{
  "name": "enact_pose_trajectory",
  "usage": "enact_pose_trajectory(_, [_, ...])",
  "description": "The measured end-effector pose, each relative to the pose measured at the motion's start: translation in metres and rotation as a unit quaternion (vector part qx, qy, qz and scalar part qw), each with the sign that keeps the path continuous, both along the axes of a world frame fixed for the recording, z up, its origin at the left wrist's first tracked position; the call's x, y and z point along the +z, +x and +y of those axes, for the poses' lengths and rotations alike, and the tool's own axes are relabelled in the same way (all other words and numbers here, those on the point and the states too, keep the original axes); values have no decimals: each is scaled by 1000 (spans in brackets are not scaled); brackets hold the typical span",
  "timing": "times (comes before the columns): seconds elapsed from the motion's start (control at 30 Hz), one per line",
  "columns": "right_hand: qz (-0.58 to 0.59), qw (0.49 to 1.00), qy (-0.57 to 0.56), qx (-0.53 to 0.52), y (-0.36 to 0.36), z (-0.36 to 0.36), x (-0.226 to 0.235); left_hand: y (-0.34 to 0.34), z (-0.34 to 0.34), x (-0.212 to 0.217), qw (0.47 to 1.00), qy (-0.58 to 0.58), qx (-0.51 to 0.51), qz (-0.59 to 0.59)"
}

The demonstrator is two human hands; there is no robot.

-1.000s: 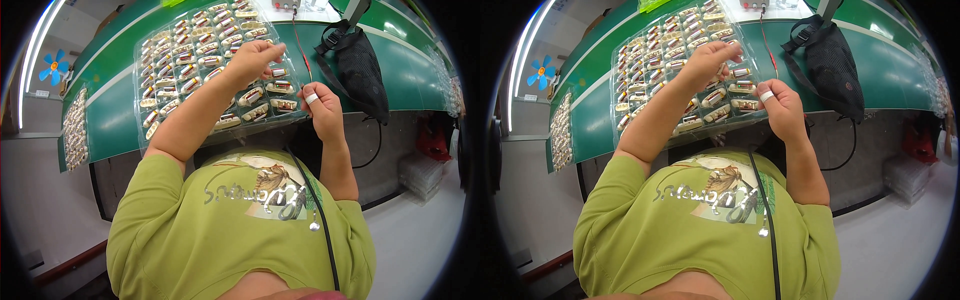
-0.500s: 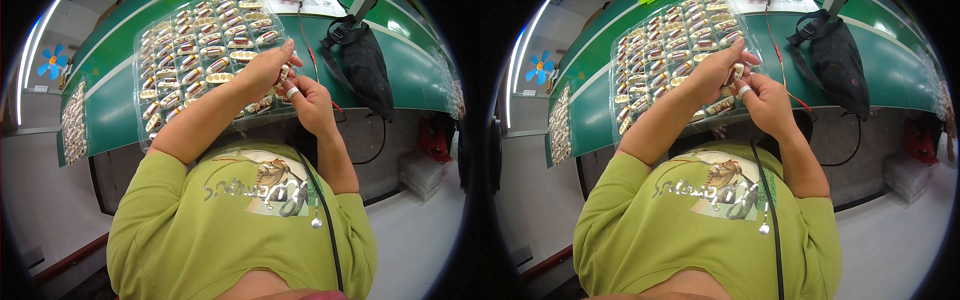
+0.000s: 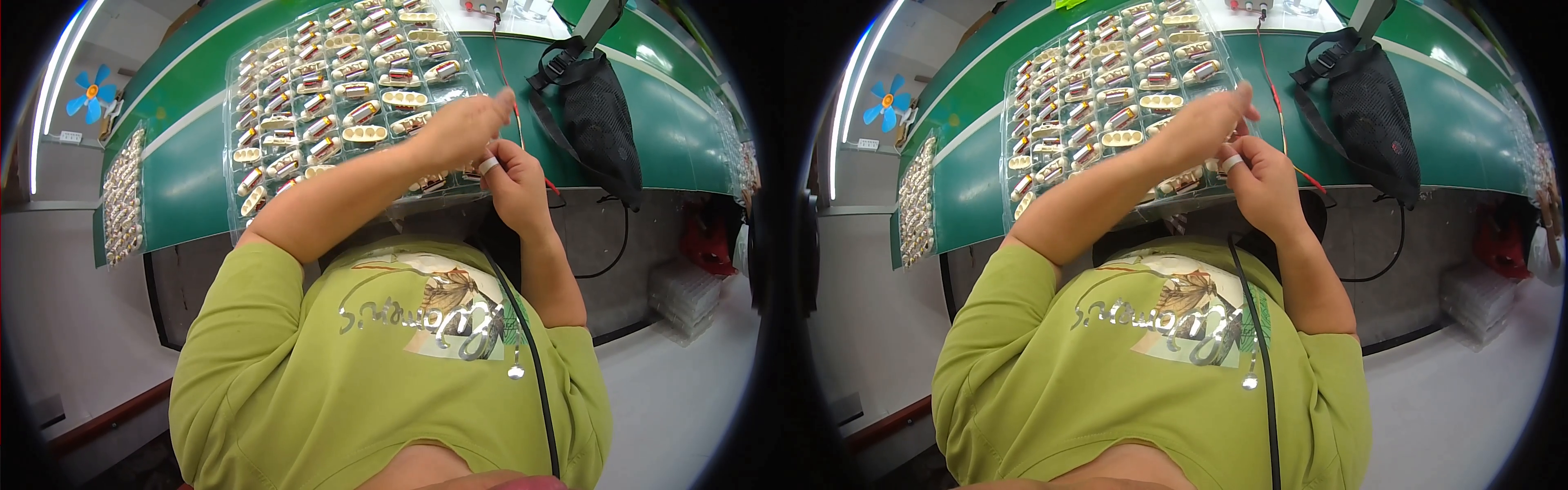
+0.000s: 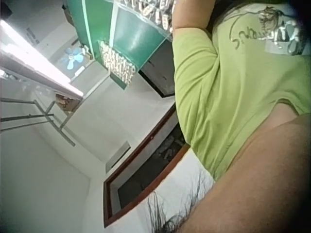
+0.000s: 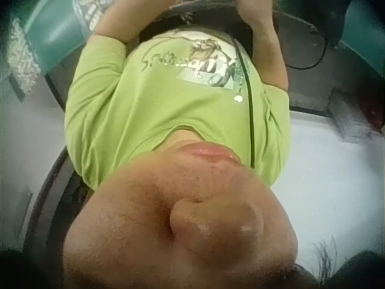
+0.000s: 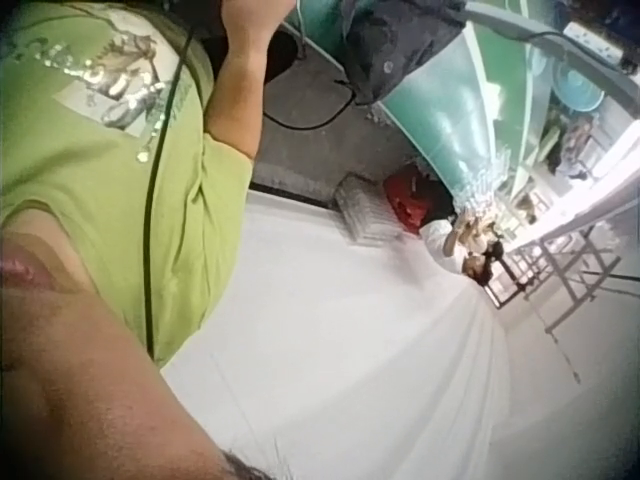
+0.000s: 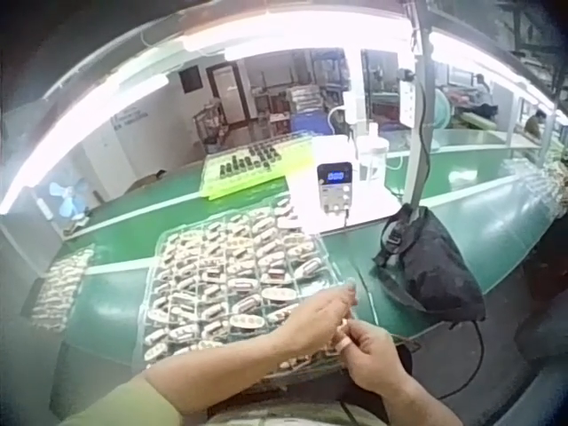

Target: The person assembles electronic components by hand, then places them into a plastic organizational tray.

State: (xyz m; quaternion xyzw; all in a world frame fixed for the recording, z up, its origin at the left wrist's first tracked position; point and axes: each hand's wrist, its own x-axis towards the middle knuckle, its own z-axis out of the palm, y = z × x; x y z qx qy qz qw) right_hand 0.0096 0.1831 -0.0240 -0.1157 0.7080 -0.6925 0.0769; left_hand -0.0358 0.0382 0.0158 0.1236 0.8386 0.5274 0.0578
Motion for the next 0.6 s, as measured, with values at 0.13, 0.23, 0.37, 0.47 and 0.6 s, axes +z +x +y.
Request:
enact_pose_trajectory(0.13, [237,950,133,-157,6,2,15,-75,-33,-12,951,-242,99,164])
enact_pose_trajectory(0.23, [369,891,184,-188,5,6,16,-94,-46,-21,897,-390,90,185])
enact_pose_trajectory(0.37, [422,861,202,-199,5,12,16,-94,-42,-16,879,-446,67,158])
enact_pose_trajectory(0.47, [428,857,216,-191,4,15,15,-88,-44,-15,878,-415,90,222])
enact_pose_trajectory(0.6, [333,911,169,-172,9,15,16,-75,-52,-12,934,-259,128,210])
